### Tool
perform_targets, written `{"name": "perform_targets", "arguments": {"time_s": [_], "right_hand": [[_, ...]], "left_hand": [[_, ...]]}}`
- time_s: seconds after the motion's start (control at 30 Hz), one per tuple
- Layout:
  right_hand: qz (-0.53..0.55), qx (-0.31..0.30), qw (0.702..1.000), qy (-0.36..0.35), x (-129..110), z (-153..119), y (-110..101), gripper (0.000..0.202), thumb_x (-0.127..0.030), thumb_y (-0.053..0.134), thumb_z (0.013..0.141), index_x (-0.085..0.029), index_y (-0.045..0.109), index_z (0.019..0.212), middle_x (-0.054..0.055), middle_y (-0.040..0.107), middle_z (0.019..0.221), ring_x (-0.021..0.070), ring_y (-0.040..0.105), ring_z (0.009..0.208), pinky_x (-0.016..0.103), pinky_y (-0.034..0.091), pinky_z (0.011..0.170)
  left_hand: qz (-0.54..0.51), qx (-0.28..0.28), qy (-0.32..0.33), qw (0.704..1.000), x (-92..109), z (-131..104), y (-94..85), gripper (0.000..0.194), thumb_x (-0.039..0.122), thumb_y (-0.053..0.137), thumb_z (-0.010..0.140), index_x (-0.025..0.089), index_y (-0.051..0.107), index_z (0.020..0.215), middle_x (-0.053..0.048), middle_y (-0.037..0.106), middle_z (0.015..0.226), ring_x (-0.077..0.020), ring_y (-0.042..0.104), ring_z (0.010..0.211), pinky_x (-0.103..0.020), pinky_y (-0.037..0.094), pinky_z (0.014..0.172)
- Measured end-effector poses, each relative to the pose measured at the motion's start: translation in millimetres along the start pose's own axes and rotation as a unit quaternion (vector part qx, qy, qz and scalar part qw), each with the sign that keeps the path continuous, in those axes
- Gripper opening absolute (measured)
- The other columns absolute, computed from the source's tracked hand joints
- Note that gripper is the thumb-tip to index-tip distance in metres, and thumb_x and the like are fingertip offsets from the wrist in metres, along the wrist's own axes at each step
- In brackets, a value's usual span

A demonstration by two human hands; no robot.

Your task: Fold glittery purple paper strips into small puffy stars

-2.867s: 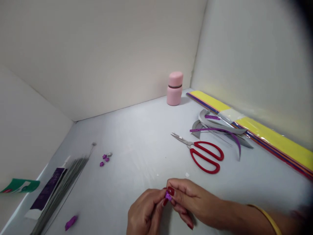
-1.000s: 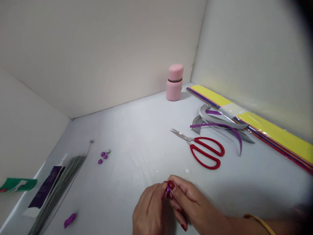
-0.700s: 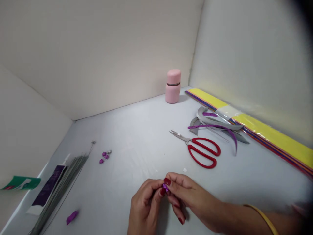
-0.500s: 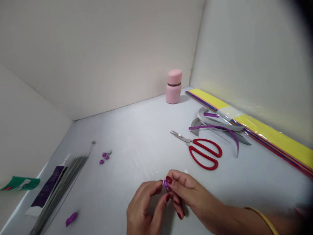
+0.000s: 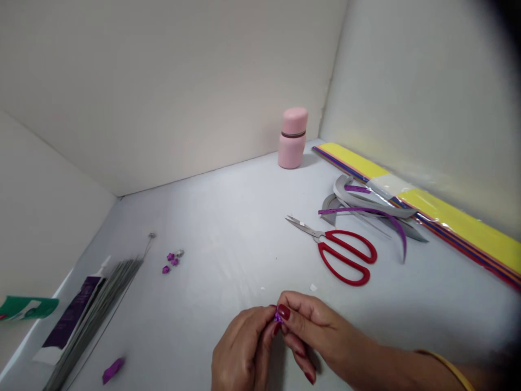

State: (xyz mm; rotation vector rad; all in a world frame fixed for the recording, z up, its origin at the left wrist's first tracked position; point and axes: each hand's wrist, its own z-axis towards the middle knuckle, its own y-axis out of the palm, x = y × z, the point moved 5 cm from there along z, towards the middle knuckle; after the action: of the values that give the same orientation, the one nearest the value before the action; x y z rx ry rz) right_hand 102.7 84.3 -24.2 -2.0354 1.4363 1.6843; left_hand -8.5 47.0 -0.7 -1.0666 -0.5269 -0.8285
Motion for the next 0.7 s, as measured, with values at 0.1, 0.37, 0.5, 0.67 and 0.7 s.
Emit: {"name": "perform_targets", "arguments": {"time_s": [0.1,0.37,0.5,0.67,0.7], "right_hand": [[0.007,0.009,1.000,0.005,-1.0,0.2,1.2,0.037,-0.052,0.049,0.083,-0.017,0.045,0.071,-0.010,0.043,0.049,0.0019,0.037,0.032,0.014,0.028,0.035],[0.057,0.037,0.998,0.001,2.5,0.0,6.0,0.031,-0.045,0.050,0.085,-0.018,0.045,0.071,-0.009,0.044,0.049,0.0029,0.041,0.033,0.015,0.029,0.036],[0.058,0.058,0.996,-0.017,7.0,-0.5,8.9,0.029,-0.042,0.046,0.087,-0.018,0.045,0.071,-0.008,0.046,0.050,0.0042,0.044,0.036,0.016,0.030,0.038],[0.042,0.079,0.995,-0.039,4.4,-3.5,11.2,0.030,-0.044,0.045,0.087,-0.018,0.045,0.071,-0.008,0.047,0.051,0.0047,0.048,0.039,0.016,0.029,0.040],[0.037,0.071,0.996,-0.040,3.6,-4.3,11.6,0.031,-0.045,0.045,0.087,-0.018,0.045,0.072,-0.008,0.047,0.051,0.0049,0.048,0.039,0.016,0.029,0.040]], "left_hand": [[0.009,0.001,-0.009,1.000,-0.7,0.9,2.1,0.019,0.015,0.046,0.089,0.020,0.062,0.098,-0.003,0.069,0.083,-0.0130,0.064,0.074,-0.020,0.049,0.069],[0.054,0.007,-0.023,0.998,5.3,6.5,5.7,0.021,0.014,0.039,0.089,0.020,0.060,0.087,-0.003,0.065,0.070,-0.0148,0.061,0.062,-0.025,0.050,0.060],[0.099,0.012,-0.009,0.995,11.2,8.9,6.7,0.020,0.012,0.038,0.087,0.018,0.058,0.085,-0.004,0.063,0.065,-0.0164,0.061,0.061,-0.028,0.049,0.059],[0.068,-0.004,-0.031,0.997,11.9,10.7,8.1,0.020,0.015,0.039,0.088,0.018,0.058,0.085,-0.005,0.064,0.067,-0.0178,0.063,0.062,-0.030,0.051,0.059],[0.037,0.001,-0.051,0.998,10.3,10.4,7.5,0.020,0.016,0.038,0.089,0.019,0.058,0.085,-0.004,0.065,0.067,-0.0176,0.063,0.061,-0.030,0.051,0.059]]}}
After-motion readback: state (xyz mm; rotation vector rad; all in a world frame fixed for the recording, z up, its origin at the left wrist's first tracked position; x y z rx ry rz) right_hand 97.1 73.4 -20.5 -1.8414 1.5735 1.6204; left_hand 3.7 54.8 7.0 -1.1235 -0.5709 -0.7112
